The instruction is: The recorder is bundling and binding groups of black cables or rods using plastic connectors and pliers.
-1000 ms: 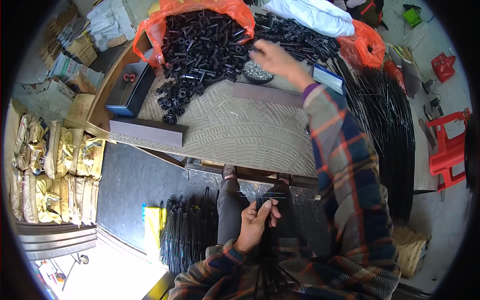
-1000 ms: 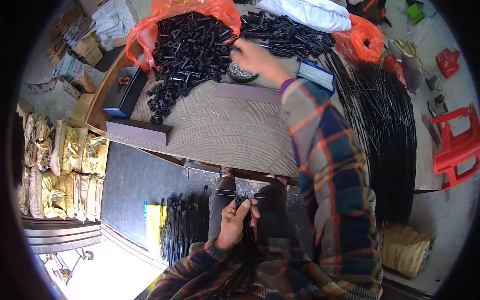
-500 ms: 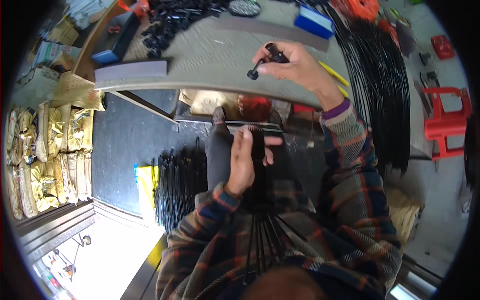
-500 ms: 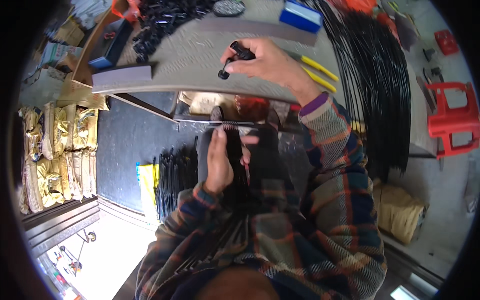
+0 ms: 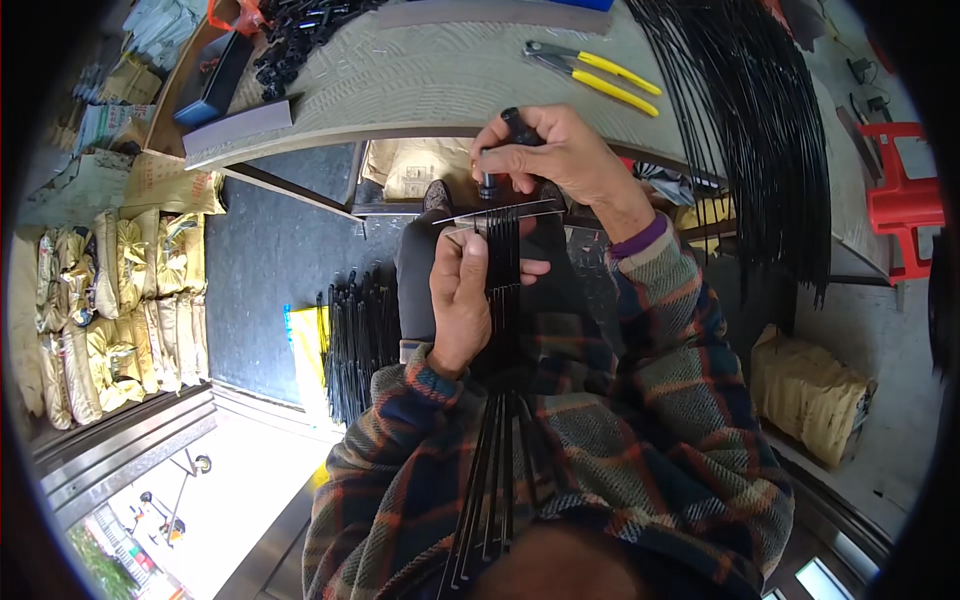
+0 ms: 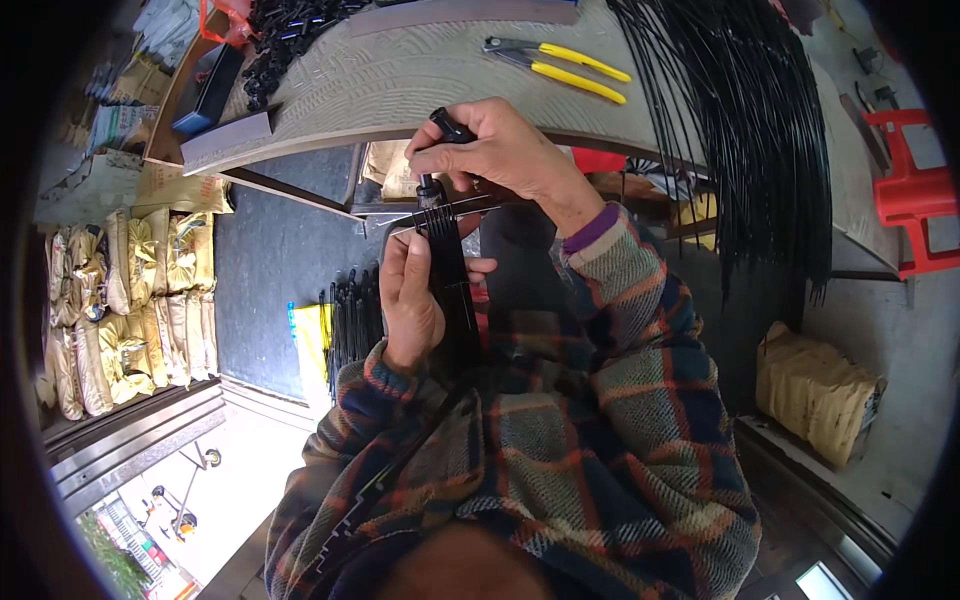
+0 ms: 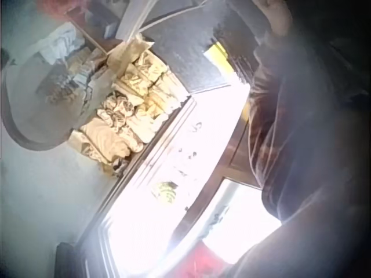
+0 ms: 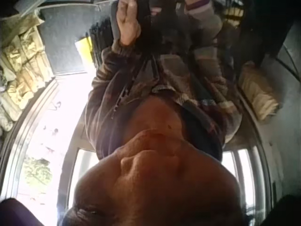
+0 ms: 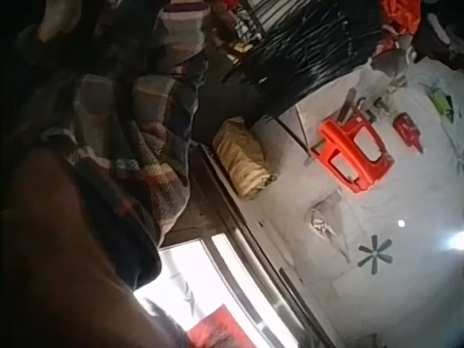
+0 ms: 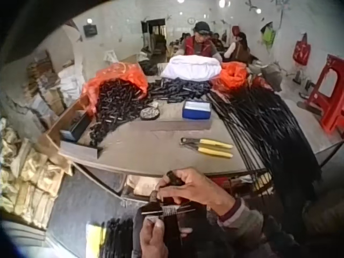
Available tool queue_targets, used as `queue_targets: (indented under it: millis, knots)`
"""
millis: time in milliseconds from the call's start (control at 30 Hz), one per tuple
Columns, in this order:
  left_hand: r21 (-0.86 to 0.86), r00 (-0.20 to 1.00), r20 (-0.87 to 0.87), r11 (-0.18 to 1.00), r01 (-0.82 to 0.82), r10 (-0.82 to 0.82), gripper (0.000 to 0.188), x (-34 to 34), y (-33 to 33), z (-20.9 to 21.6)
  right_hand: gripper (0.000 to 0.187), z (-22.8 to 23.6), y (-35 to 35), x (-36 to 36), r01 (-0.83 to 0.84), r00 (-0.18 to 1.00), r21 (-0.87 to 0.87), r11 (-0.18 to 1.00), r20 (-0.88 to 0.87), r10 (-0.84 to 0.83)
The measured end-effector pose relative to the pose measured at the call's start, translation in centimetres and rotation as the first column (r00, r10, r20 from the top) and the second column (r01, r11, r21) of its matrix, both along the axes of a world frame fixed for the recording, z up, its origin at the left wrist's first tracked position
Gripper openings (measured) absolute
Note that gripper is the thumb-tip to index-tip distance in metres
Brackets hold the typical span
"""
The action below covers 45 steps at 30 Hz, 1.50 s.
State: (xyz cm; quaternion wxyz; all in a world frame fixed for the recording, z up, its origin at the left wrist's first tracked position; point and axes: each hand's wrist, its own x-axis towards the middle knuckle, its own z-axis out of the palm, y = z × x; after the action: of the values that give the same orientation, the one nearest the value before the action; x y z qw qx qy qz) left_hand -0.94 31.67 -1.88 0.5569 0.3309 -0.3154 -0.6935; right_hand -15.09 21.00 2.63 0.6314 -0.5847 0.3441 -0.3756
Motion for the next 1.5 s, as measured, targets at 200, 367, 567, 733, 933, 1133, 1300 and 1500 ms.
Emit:
queue_targets:
  millis: [200,367,567,733,933,1133,1300,1500]
  knots:
    - [-0.141,0.999,-0.019,0.990,-0.028,0.026,0.016,-1.1,1.6,0.4,0.015,0.0,1.3,-0.8,-0.022,0.996,0.030,0.999,0.085,0.020]
    - [-0.164,0.999,0.032,0.986,0.004,0.001,0.029,-1.6,2.7,1.2,0.018,0.1,2.0,-0.5,-0.051,0.994,-0.036,0.998,0.096,0.054]
    - [-0.163,1.000,0.019,0.987,0.000,0.003,0.035,-1.9,3.0,1.3,0.020,-0.2,2.4,-0.2,-0.094,0.991,-0.059,0.994,0.089,0.099]
    - [-0.135,0.999,0.027,0.991,0.022,-0.019,0.037,-1.7,2.8,1.5,0.020,-0.5,2.1,0.2,-0.085,0.990,-0.092,0.992,0.101,0.094]
    - [-0.104,0.999,0.011,0.994,0.035,-0.034,0.037,-1.8,2.7,1.7,0.022,-1.0,1.8,0.8,-0.047,0.991,-0.146,0.988,0.115,0.064]
    - [-0.091,0.999,-0.024,0.996,0.019,-0.022,0.034,-1.5,2.4,1.7,0.028,-1.0,1.6,1.6,-0.017,0.997,-0.152,0.988,0.068,0.028]
    - [-0.077,0.999,-0.030,0.997,0.008,-0.011,0.030,-1.2,1.9,1.1,0.029,-1.7,1.2,2.1,0.004,0.999,-0.311,0.950,0.037,0.008]
    - [-0.079,0.999,-0.044,0.997,0.004,-0.007,0.025,-1.1,1.6,0.6,0.031,-1.8,1.8,2.2,0.007,1.000,-0.265,0.964,-0.011,-0.010]
